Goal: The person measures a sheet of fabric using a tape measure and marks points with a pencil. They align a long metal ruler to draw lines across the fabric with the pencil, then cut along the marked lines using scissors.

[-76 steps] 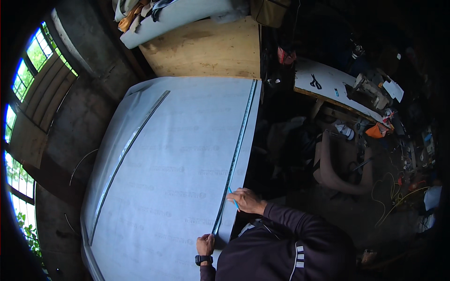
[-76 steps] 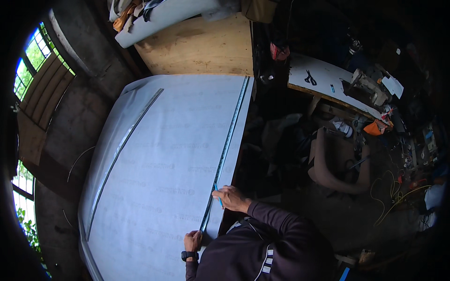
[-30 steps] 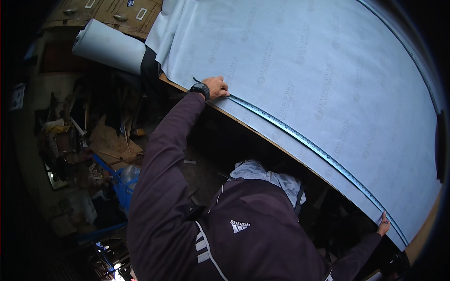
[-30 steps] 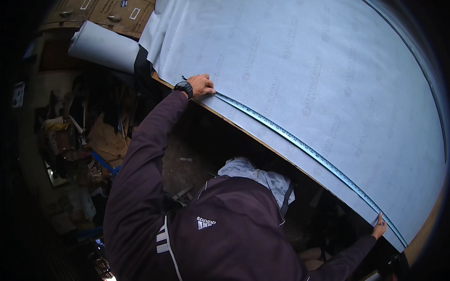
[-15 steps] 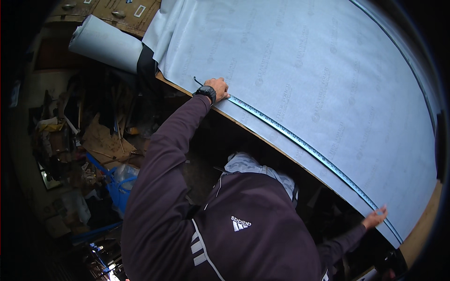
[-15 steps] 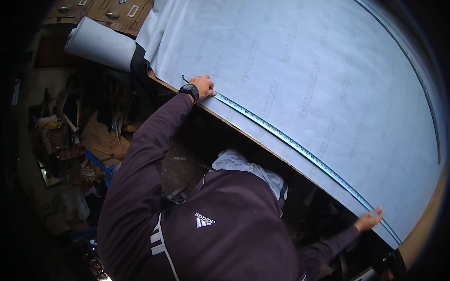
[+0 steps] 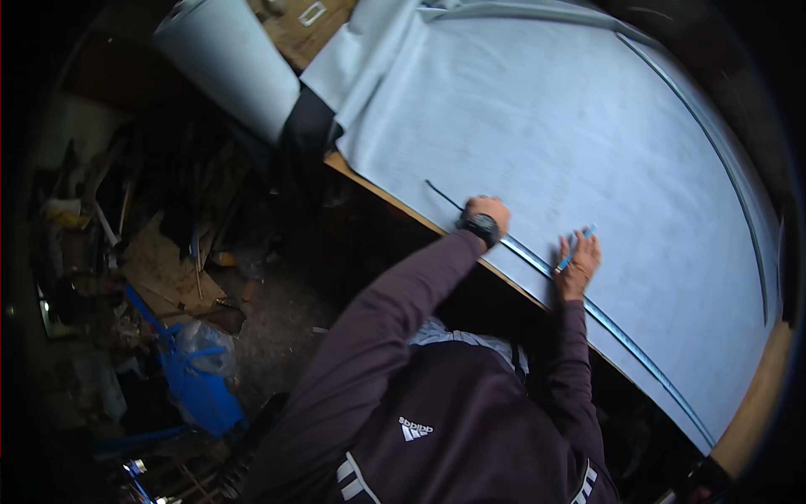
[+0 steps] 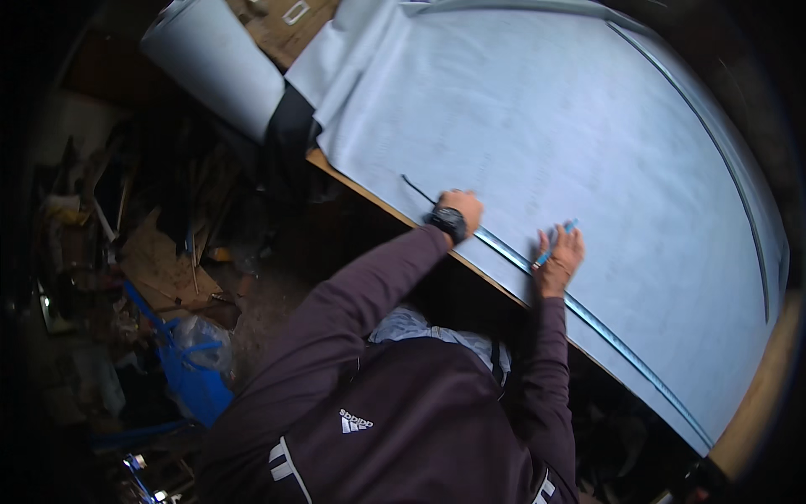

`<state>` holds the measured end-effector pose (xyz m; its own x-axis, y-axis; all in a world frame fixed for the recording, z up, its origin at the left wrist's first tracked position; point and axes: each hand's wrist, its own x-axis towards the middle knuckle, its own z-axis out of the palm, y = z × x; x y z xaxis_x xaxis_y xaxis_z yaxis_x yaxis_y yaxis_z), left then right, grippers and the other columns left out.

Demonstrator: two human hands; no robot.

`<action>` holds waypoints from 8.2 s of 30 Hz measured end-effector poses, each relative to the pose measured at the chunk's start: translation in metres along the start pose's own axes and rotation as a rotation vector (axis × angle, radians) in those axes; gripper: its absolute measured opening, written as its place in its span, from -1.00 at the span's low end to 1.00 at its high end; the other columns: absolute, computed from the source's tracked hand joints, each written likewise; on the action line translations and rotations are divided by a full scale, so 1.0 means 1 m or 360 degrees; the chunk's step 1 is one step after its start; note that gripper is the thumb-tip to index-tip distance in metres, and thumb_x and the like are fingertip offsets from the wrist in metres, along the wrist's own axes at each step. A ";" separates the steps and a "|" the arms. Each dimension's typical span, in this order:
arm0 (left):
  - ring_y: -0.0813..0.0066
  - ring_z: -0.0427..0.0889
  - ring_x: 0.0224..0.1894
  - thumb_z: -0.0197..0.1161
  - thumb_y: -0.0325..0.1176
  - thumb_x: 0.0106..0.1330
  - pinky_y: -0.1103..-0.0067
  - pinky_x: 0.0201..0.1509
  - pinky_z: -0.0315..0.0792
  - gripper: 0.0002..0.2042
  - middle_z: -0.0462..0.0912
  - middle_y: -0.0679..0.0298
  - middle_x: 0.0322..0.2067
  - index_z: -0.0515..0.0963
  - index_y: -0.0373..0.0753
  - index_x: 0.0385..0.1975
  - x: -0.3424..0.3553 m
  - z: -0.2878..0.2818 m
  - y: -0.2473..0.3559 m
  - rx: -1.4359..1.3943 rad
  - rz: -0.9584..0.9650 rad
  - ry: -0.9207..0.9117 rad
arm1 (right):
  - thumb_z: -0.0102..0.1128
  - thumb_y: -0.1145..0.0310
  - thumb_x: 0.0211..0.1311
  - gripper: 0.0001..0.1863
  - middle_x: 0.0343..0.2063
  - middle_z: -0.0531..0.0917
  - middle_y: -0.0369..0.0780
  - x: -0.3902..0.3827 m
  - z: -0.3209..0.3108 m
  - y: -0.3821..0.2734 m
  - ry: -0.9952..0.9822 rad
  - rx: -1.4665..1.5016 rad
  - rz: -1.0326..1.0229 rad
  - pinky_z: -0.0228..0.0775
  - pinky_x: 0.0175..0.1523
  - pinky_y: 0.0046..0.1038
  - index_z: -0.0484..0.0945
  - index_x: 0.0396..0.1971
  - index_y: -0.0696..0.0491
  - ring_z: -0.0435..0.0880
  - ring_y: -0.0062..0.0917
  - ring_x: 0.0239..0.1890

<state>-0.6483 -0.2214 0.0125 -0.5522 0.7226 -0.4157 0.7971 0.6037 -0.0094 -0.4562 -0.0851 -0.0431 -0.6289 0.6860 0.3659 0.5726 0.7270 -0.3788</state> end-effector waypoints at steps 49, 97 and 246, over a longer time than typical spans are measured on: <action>0.15 0.68 0.01 0.38 0.06 0.20 0.26 0.04 0.57 -0.56 0.71 0.13 -0.13 0.70 -0.17 -0.12 0.052 -0.037 -0.401 0.0156 0.0109 -0.0140 | -0.08 0.30 0.50 -0.71 -0.30 0.69 -0.16 0.004 0.111 -0.358 -0.0060 0.1503 0.0611 0.46 0.08 -0.40 0.60 -0.20 0.16 0.66 -0.47 -0.19; 0.07 0.67 0.03 0.39 0.03 0.20 0.24 0.09 0.55 -0.55 0.71 0.08 -0.08 0.69 -0.18 -0.07 0.054 -0.044 -0.405 0.0138 0.0238 -0.0207 | 0.18 0.26 0.36 -0.75 -0.47 0.69 -0.13 0.007 0.198 -0.439 0.0164 0.1046 0.0724 0.49 -0.19 -0.46 0.62 -0.27 0.17 0.69 -0.48 -0.38; 0.45 0.51 -0.53 0.22 -0.24 0.38 0.49 -0.48 0.41 -0.77 0.56 0.28 -0.56 0.58 -0.29 -0.40 0.544 -0.152 -0.267 -0.1007 0.0895 -0.0626 | 0.15 0.22 0.30 -0.62 0.06 0.51 -0.10 0.195 0.041 0.100 0.0572 -0.0501 0.1128 0.12 0.35 -0.18 0.48 0.07 0.02 0.36 -0.23 0.22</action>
<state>-1.1989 0.0616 -0.0730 0.0891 0.8682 -0.4881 0.5769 0.3545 0.7359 -0.5431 0.1204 -0.0442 0.1073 0.9106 0.3992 0.9208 0.0604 -0.3854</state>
